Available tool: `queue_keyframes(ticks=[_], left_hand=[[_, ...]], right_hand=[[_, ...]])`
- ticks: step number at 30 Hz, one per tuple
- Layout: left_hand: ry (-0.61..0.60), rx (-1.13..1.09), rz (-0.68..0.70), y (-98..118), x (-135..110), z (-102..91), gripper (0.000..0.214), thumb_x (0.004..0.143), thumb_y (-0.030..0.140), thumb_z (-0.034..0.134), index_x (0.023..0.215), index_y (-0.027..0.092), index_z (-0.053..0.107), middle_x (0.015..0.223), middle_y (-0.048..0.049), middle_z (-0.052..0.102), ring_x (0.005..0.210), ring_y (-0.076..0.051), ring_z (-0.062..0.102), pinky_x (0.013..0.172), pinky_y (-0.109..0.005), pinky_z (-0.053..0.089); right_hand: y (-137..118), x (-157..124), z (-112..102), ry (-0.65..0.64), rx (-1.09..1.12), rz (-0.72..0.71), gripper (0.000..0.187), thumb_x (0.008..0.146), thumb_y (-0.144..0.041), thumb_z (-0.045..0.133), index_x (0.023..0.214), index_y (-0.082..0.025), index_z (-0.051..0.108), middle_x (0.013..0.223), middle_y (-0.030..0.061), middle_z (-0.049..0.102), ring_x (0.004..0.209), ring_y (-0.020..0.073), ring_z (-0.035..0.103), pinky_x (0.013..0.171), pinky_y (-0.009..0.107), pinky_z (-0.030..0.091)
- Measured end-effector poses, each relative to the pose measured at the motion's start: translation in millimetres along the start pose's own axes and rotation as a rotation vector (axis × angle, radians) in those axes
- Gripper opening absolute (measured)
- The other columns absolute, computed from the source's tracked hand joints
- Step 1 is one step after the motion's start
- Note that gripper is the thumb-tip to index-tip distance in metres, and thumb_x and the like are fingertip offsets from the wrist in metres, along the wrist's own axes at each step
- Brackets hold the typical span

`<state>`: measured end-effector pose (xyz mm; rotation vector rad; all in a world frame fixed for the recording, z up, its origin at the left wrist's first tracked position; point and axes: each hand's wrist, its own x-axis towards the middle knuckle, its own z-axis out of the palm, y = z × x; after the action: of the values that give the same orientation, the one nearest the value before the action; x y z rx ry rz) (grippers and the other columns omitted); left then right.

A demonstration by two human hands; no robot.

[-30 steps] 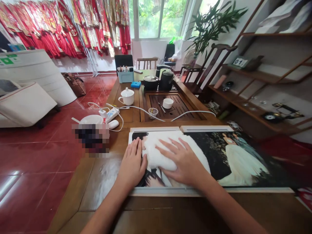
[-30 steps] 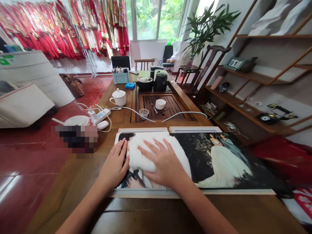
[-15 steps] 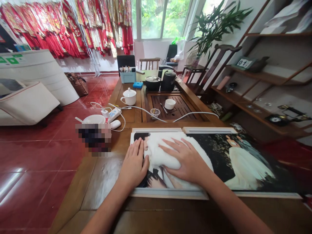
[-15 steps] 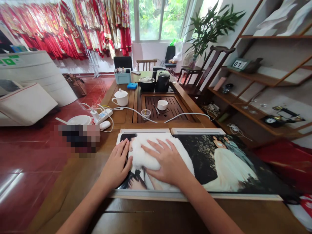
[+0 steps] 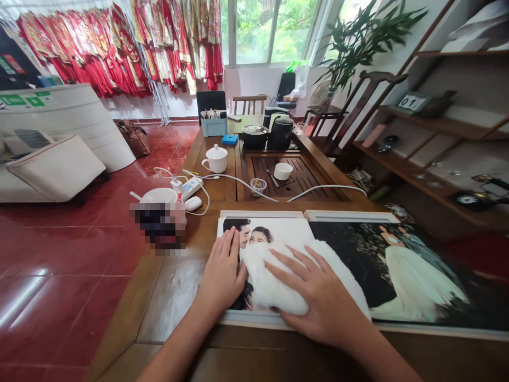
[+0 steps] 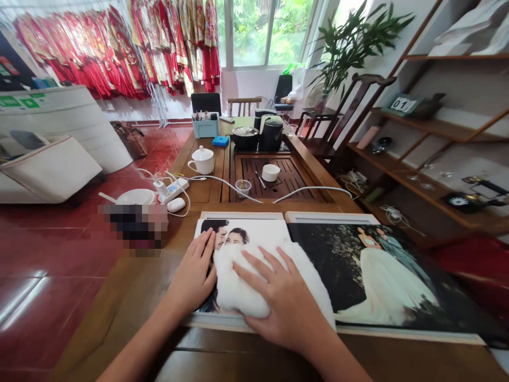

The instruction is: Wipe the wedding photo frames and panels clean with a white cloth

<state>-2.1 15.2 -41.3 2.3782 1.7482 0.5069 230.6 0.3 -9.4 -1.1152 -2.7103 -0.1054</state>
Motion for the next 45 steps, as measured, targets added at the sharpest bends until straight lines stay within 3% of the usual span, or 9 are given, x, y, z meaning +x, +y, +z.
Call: queue_keyframes(ticks=[4,14,18,27,30,38,45], left_hand=[[0.005,-0.008,0.010,-2.1,-0.6,1.6,0.064,0.089,0.022,0.044,0.150,0.006,0.029,0.157,-0.0166,0.029,0.145,-0.029,0.024,0.118,-0.049,0.026],[0.024,-0.001,0.015,-2.6,-0.3,2.9,0.058,0.098,0.032,0.038,0.149,0.007,0.030,0.157,-0.0160,0.030,0.144,-0.028,0.026,0.117,-0.048,0.027],[0.030,0.012,0.007,-1.4,-0.7,2.2,0.057,0.098,0.032,0.037,0.149,0.007,0.029,0.156,-0.0162,0.031,0.144,-0.028,0.027,0.117,-0.048,0.027],[-0.018,0.039,0.004,0.9,0.6,-1.4,0.058,0.096,0.027,0.038,0.149,0.005,0.030,0.157,-0.0167,0.028,0.145,-0.029,0.025,0.118,-0.048,0.025],[-0.017,0.043,0.011,0.1,0.7,0.0,0.058,0.097,0.029,0.036,0.149,0.004,0.030,0.157,-0.0167,0.028,0.145,-0.029,0.025,0.119,-0.048,0.025],[0.015,0.032,0.016,-1.1,-0.8,3.1,0.058,0.099,0.034,0.036,0.149,0.007,0.030,0.156,-0.0160,0.030,0.145,-0.028,0.027,0.117,-0.048,0.027],[0.028,0.039,0.002,0.1,-0.2,3.1,0.057,0.098,0.032,0.036,0.149,0.006,0.030,0.156,-0.0162,0.031,0.144,-0.028,0.028,0.117,-0.048,0.027]], right_hand=[[-0.9,-4.2,-2.2,-0.005,0.010,-0.016,0.077,0.077,-0.041,0.060,0.149,-0.033,0.033,0.153,-0.0002,0.037,0.135,0.0319,0.039,0.110,0.057,0.025],[35.6,42.3,10.6,0.052,0.039,0.118,0.065,0.084,-0.053,0.056,0.144,-0.031,0.043,0.146,0.0064,0.048,0.128,0.0344,0.047,0.105,0.060,0.030],[29.1,35.3,9.5,0.052,0.033,0.116,0.064,0.085,-0.052,0.055,0.144,-0.031,0.042,0.147,0.0051,0.046,0.131,0.0346,0.044,0.107,0.061,0.028],[-4.4,-10.0,-0.6,0.012,-0.001,0.022,0.075,0.080,-0.043,0.059,0.149,-0.033,0.033,0.153,0.0000,0.037,0.136,0.0335,0.038,0.110,0.057,0.023],[4.2,-4.9,0.6,0.015,0.002,0.022,0.073,0.080,-0.045,0.059,0.148,-0.034,0.034,0.152,-0.0003,0.039,0.134,0.0318,0.041,0.109,0.056,0.025],[44.1,40.0,10.1,0.071,0.007,0.126,0.061,0.085,-0.053,0.056,0.140,-0.030,0.047,0.144,0.0070,0.050,0.126,0.0335,0.049,0.104,0.059,0.031],[25.3,24.8,5.5,0.053,0.023,0.065,0.063,0.082,-0.049,0.058,0.141,-0.033,0.045,0.147,0.0038,0.046,0.130,0.0337,0.045,0.107,0.060,0.028]])
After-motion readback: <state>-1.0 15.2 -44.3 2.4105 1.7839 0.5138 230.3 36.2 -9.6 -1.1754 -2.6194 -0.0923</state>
